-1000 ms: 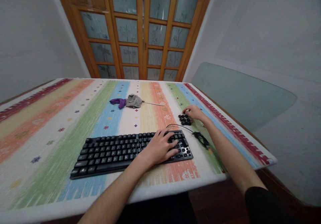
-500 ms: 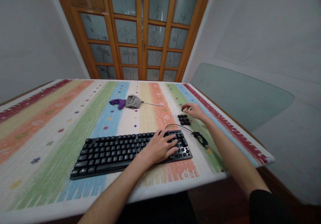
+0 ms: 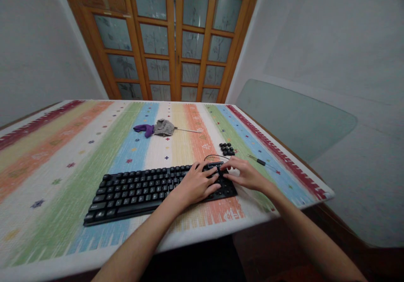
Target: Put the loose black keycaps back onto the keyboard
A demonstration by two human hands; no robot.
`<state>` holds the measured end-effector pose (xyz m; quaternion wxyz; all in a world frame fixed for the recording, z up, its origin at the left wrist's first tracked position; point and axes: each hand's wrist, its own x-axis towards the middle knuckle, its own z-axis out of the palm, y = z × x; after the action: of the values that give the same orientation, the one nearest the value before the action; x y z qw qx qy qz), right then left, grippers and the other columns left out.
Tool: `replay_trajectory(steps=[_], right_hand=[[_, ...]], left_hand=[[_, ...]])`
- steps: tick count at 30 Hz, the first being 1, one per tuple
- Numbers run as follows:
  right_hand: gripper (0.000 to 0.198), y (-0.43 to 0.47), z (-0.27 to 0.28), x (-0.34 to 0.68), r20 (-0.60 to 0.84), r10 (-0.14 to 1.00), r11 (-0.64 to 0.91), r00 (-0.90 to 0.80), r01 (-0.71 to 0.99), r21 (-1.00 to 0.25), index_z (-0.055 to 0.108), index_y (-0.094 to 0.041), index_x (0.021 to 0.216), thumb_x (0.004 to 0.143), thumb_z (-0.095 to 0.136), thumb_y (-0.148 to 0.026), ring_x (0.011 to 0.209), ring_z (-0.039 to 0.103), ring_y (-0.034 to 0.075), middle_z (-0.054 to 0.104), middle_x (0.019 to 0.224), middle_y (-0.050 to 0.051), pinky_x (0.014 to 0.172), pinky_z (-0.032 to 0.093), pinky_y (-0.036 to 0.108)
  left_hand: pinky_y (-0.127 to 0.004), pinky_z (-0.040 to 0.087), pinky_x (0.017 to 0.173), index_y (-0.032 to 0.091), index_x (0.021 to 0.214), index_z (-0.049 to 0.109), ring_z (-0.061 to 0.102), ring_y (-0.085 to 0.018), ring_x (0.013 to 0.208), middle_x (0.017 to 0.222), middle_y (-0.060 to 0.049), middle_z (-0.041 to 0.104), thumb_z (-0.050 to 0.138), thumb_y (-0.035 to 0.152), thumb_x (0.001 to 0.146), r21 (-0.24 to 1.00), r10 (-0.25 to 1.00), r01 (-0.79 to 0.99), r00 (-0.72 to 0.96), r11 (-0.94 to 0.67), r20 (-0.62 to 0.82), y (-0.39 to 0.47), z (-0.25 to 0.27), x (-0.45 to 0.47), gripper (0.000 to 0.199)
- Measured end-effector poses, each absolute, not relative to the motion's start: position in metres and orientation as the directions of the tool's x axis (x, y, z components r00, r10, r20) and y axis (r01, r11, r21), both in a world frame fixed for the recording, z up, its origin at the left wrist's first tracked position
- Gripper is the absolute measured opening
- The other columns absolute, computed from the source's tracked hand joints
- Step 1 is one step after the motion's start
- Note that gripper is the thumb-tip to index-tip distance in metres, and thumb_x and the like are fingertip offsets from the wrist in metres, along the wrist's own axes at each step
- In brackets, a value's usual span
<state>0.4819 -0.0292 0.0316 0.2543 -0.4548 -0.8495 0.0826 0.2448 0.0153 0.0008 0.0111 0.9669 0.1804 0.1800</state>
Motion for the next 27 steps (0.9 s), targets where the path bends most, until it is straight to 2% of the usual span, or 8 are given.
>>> replay_trajectory(steps=[5,11,15,22,25,27], right_hand=[[0.014,-0.033,0.021,0.480,0.436,0.775,0.602,-0.458,0.743,-0.291,0.070,-0.019,0.101,0.093,0.059,-0.020,0.087,0.063,0.020,0.073,0.091,0.007,0.079,0.053,0.035],[0.021,-0.037,0.015,0.476,0.476,0.728,0.636,-0.494,0.746,-0.199,0.074,-0.020,0.098,0.094,0.054,-0.014,0.085,0.062,0.022,0.074,0.093,0.009,0.079,0.055,0.040],[0.024,-0.040,0.016,0.472,0.473,0.733,0.620,-0.489,0.766,-0.170,0.075,-0.021,0.099,0.093,0.054,-0.012,0.087,0.060,0.022,0.071,0.093,0.009,0.078,0.056,0.040],[0.027,-0.042,0.014,0.466,0.461,0.756,0.579,-0.465,0.804,-0.139,0.076,-0.023,0.098,0.091,0.052,-0.011,0.090,0.060,0.023,0.068,0.093,0.008,0.079,0.057,0.041],[0.027,-0.045,0.011,0.458,0.467,0.755,0.558,-0.461,0.826,-0.086,0.076,-0.021,0.099,0.093,0.051,-0.012,0.085,0.059,0.023,0.069,0.086,0.009,0.075,0.057,0.039],[0.029,-0.048,0.009,0.453,0.471,0.761,0.516,-0.446,0.856,-0.021,0.073,-0.018,0.108,0.093,0.049,-0.014,0.080,0.059,0.024,0.069,0.080,0.010,0.074,0.056,0.038]], left_hand=[[-0.049,0.034,0.109,0.023,0.129,0.062,0.038,-0.032,0.139,0.141,-0.005,0.058,0.042,0.046,0.103,0.108,0.341,0.324,0.868,-0.940,0.361,0.019,-0.002,0.242,0.040],[-0.048,0.035,0.109,0.023,0.119,0.068,0.041,-0.029,0.137,0.138,-0.006,0.061,0.045,0.042,0.103,0.133,0.350,0.324,0.838,-0.937,0.418,0.022,0.005,0.238,0.035],[-0.049,0.036,0.110,0.022,0.112,0.072,0.043,-0.029,0.134,0.136,-0.006,0.061,0.048,0.039,0.101,0.165,0.378,0.341,0.816,-0.926,0.437,0.023,0.009,0.235,0.031],[-0.050,0.038,0.108,0.023,0.110,0.073,0.045,-0.030,0.131,0.133,-0.007,0.062,0.054,0.035,0.098,0.178,0.389,0.346,0.809,-0.921,0.440,0.022,0.009,0.234,0.026],[-0.051,0.037,0.109,0.023,0.107,0.075,0.045,-0.031,0.131,0.131,-0.007,0.063,0.057,0.035,0.097,0.190,0.391,0.341,0.810,-0.921,0.438,0.021,0.008,0.233,0.024],[-0.051,0.038,0.109,0.022,0.107,0.075,0.046,-0.031,0.131,0.131,-0.007,0.064,0.057,0.034,0.096,0.192,0.390,0.340,0.811,-0.921,0.436,0.021,0.007,0.233,0.024]])
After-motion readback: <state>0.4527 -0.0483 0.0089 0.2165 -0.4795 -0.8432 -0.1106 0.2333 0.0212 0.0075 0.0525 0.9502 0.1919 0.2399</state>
